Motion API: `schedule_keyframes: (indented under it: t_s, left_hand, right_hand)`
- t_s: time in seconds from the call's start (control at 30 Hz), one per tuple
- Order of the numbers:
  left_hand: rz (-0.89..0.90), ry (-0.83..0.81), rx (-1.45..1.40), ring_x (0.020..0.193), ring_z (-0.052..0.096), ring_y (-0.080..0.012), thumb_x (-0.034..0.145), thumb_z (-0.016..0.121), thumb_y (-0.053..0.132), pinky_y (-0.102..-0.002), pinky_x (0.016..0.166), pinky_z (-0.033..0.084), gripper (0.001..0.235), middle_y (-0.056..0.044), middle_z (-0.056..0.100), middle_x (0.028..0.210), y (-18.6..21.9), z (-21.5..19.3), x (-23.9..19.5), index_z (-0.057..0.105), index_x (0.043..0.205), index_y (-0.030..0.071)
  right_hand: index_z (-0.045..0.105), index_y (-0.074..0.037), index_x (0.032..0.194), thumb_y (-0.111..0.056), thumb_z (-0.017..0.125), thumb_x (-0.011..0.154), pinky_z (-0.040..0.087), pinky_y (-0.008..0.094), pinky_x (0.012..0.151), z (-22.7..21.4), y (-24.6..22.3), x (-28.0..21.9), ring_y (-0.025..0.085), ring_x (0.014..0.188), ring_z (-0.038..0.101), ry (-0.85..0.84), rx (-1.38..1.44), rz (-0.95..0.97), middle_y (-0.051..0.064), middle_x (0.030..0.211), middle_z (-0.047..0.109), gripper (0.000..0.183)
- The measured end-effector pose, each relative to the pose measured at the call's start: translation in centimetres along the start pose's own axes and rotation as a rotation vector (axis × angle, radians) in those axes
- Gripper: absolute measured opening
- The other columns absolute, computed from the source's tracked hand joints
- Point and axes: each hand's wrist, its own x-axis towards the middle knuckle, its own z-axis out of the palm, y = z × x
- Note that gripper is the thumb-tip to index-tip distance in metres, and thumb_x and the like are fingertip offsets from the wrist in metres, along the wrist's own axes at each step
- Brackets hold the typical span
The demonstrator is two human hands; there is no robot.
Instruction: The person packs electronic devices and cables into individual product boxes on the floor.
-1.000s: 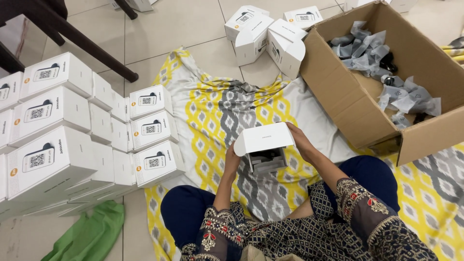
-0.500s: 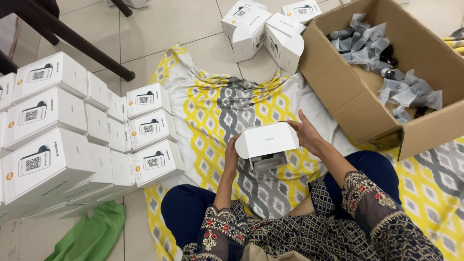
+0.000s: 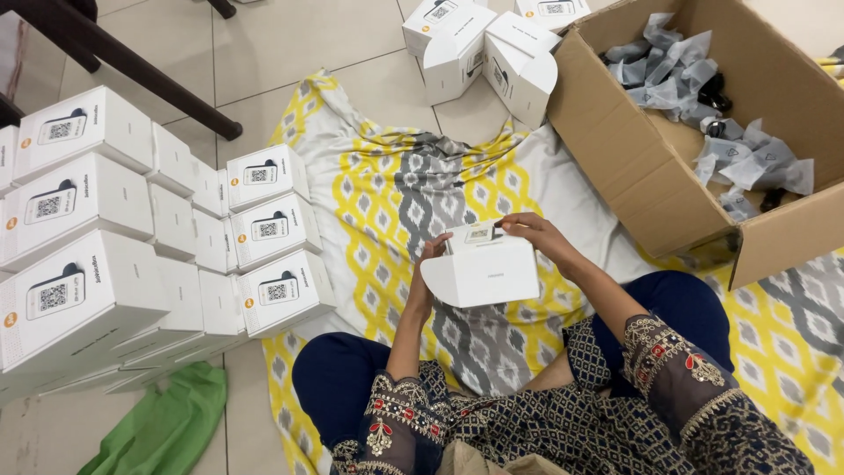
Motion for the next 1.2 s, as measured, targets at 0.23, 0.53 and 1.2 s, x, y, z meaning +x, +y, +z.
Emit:
schedule_keyframes:
  t_s: [0.23,0.53,1.2]
  left_hand:
    - [0.052,0.01,0.051,0.147,0.044,-0.0258,0.082,0.08,0.042,-0.039,0.106,0.047,0.056,-0.006,0.04,0.163,0.0,0.0,-0.1,0.066,0.13,0.018]
    - [-0.076,-0.071,0.117,0.147,0.045,-0.0311,0.073,0.09,0.025,-0.042,0.117,0.04,0.085,-0.015,0.049,0.158,-1.1,-2.5,1.0,0.052,0.148,0.019]
    - [-0.084,0.087,0.519,0.134,0.057,-0.0316,0.062,0.092,0.016,-0.048,0.102,0.055,0.12,-0.011,0.038,0.161,-5.9,-2.9,3.3,0.026,0.16,0.03]
  right_hand:
    - [0.068,-0.016,0.132,-0.042,0.075,0.085,0.049,0.035,0.096,0.5,0.7,-1.0,0.023,0.117,0.062,0.065,0.017,0.047,0.01,0.125,0.066,0.054]
    - [0.055,-0.01,0.141,-0.037,0.081,0.079,0.052,0.037,0.101,1.4,2.8,-0.5,0.022,0.119,0.06,0.098,-0.099,-0.078,0.007,0.132,0.064,0.072]
    - [0.052,-0.012,0.146,-0.028,0.088,0.073,0.057,0.035,0.089,3.3,4.7,-1.3,0.022,0.107,0.067,0.268,-0.217,-0.26,0.009,0.133,0.063,0.083]
